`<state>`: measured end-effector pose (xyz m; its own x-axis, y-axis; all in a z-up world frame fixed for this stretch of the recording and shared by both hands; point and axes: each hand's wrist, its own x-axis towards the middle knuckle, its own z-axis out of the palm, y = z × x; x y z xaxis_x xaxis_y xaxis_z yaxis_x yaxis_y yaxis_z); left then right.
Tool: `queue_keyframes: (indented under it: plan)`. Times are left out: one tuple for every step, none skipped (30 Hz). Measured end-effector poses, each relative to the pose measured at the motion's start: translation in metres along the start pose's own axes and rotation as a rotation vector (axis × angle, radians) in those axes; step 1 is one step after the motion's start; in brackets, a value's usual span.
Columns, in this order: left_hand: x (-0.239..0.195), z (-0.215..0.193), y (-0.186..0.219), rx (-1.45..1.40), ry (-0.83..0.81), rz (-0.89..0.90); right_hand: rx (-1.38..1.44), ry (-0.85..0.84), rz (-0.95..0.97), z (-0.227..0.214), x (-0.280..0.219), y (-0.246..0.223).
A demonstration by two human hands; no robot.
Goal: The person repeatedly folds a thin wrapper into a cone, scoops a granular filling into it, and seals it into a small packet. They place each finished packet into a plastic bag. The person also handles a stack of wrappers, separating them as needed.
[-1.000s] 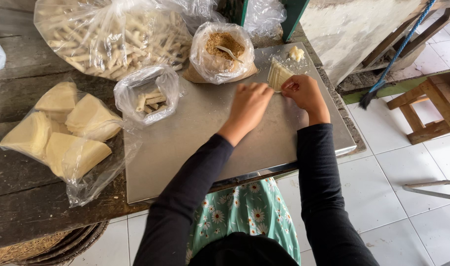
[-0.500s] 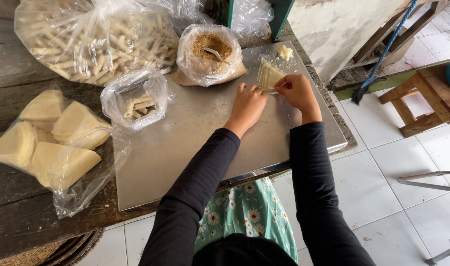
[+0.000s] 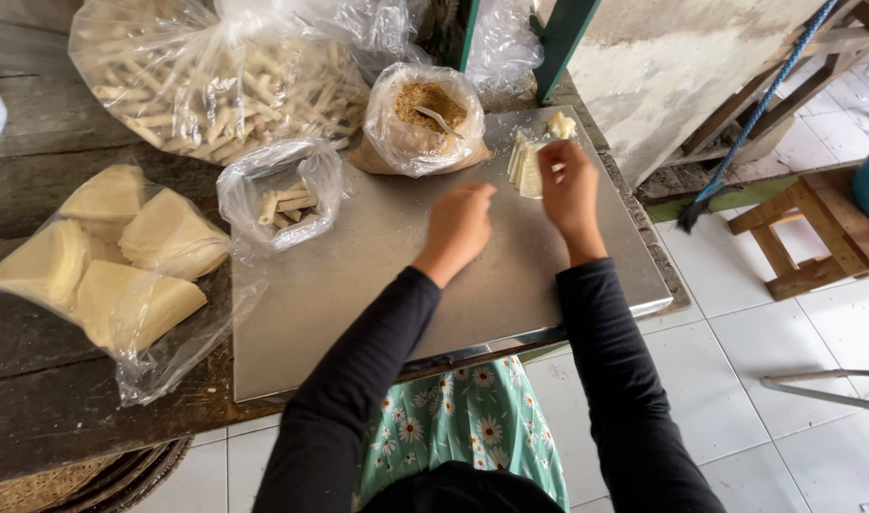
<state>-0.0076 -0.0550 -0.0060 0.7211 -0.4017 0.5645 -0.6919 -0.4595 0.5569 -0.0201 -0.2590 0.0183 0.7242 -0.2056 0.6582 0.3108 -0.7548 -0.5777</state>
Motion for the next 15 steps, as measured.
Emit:
queue_keyframes:
  plan:
    - [-0.005,-0.014,-0.007,0.009,0.022,-0.059,0.075,-0.082,0.003,0.007,-0.006,-0.015]
    - [-0.01,-0.03,-0.015,0.018,0.044,-0.117,0.1,-0.191,0.004,0.013,-0.012,-0.029]
    - [-0.016,-0.047,-0.022,0.032,0.041,-0.135,0.124,-0.3,0.005,0.018,-0.017,-0.044]
    - [-0.021,-0.061,-0.028,0.046,0.038,-0.153,0.151,-0.354,-0.069,0.023,-0.023,-0.059]
    - [-0.027,-0.075,-0.032,0.055,-0.002,-0.222,0.18,-0.407,-0.142,0.027,-0.029,-0.073]
    - [-0.034,-0.088,-0.036,0.064,-0.041,-0.292,0.176,-0.489,-0.182,0.028,-0.033,-0.085]
    - [-0.039,-0.097,-0.036,0.073,-0.082,-0.357,0.172,-0.567,-0.222,0.028,-0.037,-0.095]
    - [-0.043,-0.103,-0.035,0.086,-0.08,-0.353,0.167,-0.644,-0.263,0.028,-0.041,-0.104]
    - [-0.046,-0.106,-0.033,0.095,-0.077,-0.348,0.16,-0.644,-0.333,0.027,-0.044,-0.11]
    - [-0.048,-0.11,-0.032,0.104,-0.074,-0.344,0.154,-0.644,-0.403,0.027,-0.046,-0.115]
    - [-0.048,-0.111,-0.03,0.116,-0.074,-0.329,0.144,-0.644,-0.472,0.027,-0.048,-0.119]
    - [-0.049,-0.111,-0.028,0.128,-0.074,-0.314,0.157,-0.658,-0.452,0.026,-0.048,-0.12]
    - [-0.049,-0.11,-0.026,0.139,-0.074,-0.299,0.169,-0.672,-0.432,0.025,-0.049,-0.121]
    - [-0.051,-0.108,-0.024,0.146,-0.089,-0.305,0.181,-0.686,-0.412,0.025,-0.05,-0.121]
    - [-0.052,-0.107,-0.023,0.154,-0.105,-0.31,0.188,-0.602,-0.354,0.026,-0.049,-0.121]
